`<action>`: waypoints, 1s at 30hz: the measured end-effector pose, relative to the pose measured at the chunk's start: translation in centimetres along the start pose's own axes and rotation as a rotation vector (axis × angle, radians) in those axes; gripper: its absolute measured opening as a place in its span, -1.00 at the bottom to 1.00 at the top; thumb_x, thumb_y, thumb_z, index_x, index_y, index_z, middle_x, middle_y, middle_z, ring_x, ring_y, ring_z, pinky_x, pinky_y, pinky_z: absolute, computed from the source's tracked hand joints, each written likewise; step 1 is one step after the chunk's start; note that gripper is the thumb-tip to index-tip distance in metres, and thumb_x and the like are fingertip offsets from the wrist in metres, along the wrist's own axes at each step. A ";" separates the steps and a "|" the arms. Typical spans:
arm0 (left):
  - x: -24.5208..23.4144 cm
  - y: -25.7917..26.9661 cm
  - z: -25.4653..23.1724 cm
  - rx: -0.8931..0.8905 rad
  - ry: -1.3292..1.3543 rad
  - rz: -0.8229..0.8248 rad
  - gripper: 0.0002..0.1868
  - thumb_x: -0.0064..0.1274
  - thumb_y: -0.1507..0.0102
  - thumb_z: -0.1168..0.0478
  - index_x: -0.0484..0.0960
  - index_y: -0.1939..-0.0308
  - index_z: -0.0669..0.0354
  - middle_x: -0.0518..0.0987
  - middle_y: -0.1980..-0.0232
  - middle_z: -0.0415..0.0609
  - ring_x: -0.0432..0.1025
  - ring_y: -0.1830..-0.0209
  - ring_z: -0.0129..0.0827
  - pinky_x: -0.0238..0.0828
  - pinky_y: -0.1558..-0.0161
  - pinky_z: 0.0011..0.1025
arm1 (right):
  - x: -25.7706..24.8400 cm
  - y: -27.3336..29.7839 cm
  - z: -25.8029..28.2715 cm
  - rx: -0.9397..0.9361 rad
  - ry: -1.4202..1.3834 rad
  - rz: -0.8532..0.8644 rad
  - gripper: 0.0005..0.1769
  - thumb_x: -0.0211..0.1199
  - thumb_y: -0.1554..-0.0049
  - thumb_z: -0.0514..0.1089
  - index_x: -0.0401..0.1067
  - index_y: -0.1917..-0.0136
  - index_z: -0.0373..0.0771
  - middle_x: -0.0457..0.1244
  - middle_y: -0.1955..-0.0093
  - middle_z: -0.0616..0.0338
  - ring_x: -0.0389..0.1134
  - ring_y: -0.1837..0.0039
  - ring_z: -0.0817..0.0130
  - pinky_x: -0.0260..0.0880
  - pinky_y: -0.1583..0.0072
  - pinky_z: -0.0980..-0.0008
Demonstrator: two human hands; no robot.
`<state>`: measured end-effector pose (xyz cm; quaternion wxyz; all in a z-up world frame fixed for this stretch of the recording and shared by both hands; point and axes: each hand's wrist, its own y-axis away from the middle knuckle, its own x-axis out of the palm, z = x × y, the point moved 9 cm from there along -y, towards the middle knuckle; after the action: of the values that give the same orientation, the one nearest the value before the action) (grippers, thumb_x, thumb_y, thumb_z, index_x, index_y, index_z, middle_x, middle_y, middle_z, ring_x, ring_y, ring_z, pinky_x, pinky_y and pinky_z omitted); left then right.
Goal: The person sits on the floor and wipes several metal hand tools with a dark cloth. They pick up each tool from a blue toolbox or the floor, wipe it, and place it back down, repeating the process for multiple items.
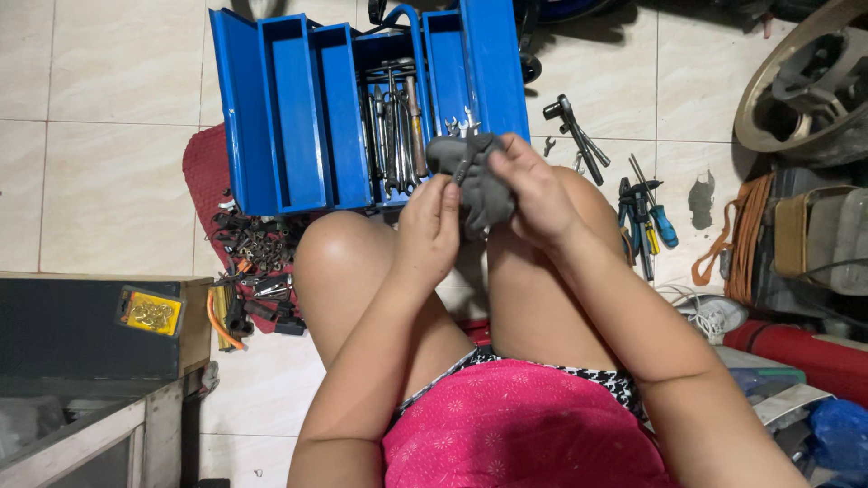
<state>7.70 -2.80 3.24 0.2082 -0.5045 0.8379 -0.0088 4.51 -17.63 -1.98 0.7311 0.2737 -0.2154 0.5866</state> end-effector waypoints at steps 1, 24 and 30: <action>0.1 0.1 -0.4 0.024 -0.002 0.001 -0.76 -0.18 -0.49 0.21 0.47 0.12 0.34 0.51 0.21 0.22 0.44 0.16 0.12 0.38 0.10 -0.15 | 0.4 0.1 -0.6 0.029 0.016 0.044 -0.77 0.15 -0.30 -0.16 0.29 -0.20 -0.21 0.35 -0.11 0.20 0.39 -0.11 0.48 0.43 -0.19 0.44; 4.4 1.3 4.0 -0.225 0.465 0.149 -0.75 -0.09 -0.51 0.19 0.49 0.12 0.35 0.47 0.27 -0.01 0.39 0.43 -0.52 0.39 0.35 -0.51 | 0.9 -0.4 0.9 -0.003 0.165 0.091 -0.68 0.16 -0.38 -0.12 0.38 -0.32 -0.32 0.37 -0.14 0.12 0.41 -0.11 0.43 0.43 -0.18 0.41; 2.9 0.6 0.2 -0.022 0.103 0.153 -0.84 -0.02 -0.43 0.28 0.52 0.05 0.36 0.53 0.18 0.09 0.53 0.41 -0.39 0.50 0.32 -0.46 | -0.6 -1.3 3.1 -0.216 0.239 -0.034 -0.71 0.12 -0.40 -0.13 0.40 -0.30 -0.35 0.38 -0.15 0.17 0.40 -0.15 0.47 0.42 -0.24 0.45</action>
<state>6.09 -4.91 1.98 0.1592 -0.4400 0.8837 -0.0096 5.63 -20.28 -0.16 0.7865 0.1251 -0.1842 0.5760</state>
